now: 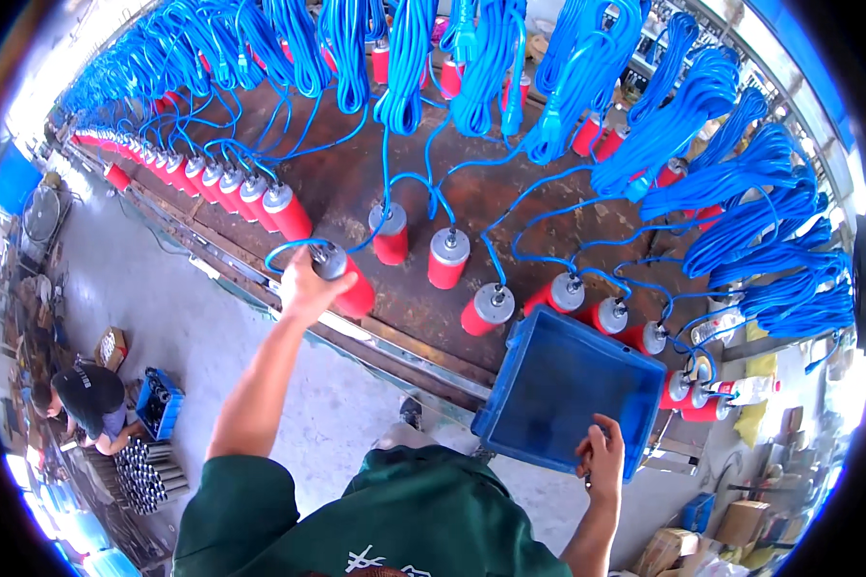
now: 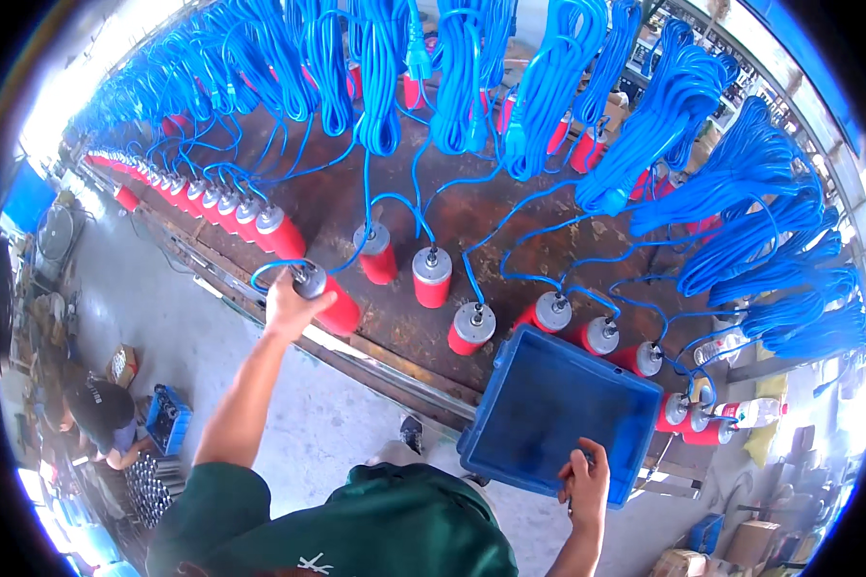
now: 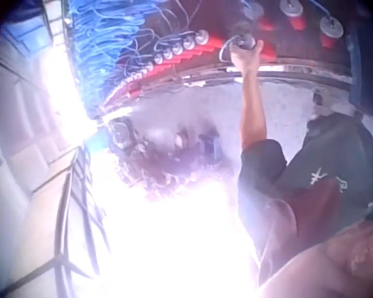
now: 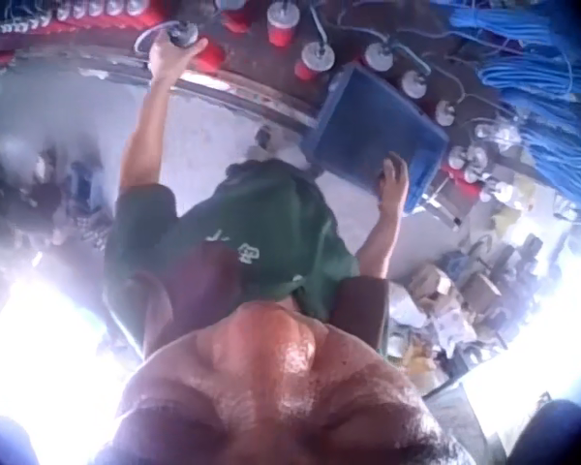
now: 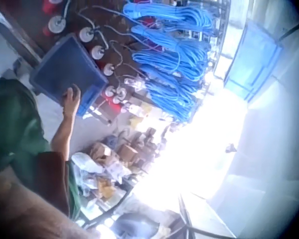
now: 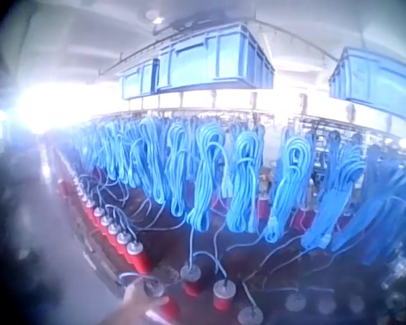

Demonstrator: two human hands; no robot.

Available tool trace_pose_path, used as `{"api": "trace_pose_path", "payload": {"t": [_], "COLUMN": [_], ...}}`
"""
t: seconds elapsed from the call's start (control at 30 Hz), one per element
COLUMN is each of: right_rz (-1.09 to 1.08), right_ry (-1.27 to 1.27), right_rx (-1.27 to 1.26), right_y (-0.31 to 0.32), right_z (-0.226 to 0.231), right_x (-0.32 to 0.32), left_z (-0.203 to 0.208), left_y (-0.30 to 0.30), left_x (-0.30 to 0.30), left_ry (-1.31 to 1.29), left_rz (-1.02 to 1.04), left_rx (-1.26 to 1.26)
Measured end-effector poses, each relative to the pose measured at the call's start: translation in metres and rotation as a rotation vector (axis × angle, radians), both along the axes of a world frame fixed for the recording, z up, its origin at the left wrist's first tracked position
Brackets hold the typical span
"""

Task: The person picks up a red canister from a row on a table, uses a small hand tool to manipulate the valve assembly at the top, and places the canister into a blue bin. The person then repeats the same actions with another red canister.

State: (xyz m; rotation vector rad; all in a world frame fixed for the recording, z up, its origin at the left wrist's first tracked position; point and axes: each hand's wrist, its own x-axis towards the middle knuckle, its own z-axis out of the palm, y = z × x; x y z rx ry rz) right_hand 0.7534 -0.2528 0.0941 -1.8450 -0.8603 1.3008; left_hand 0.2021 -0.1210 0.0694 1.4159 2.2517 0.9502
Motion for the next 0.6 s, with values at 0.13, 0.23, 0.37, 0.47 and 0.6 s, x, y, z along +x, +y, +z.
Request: {"api": "trace_pose_path", "payload": {"t": [0.13, 0.23, 0.37, 0.47, 0.6], "right_rz": [-0.074, -0.091, -0.086, -0.147, -0.145], "right_ry": [0.02, 0.01, -0.023, -0.017, -0.014], "right_rx": [-0.037, -0.06, -0.035, -0.03, -0.02], "right_y": [-0.011, -0.012, -0.011, -0.013, -0.017], "right_z": [-0.007, 0.001, 0.002, 0.008, -0.001], "right_x": [-0.005, -0.019, -0.027, -0.032, -0.028], "left_z": [-0.01, -0.029, -0.048, -0.049, -0.068], "left_y": [0.052, 0.088, 0.118, 0.118, 0.112], "left_x": [-0.035, -0.052, -0.065, -0.063, -0.072], "left_ry": [0.157, 0.239, 0.273, 0.233, 0.208], "left_rz": [-0.085, -0.156, -0.04, -0.041, -0.02], "left_rx": [-0.018, 0.107, -0.027, -0.032, 0.018]}}
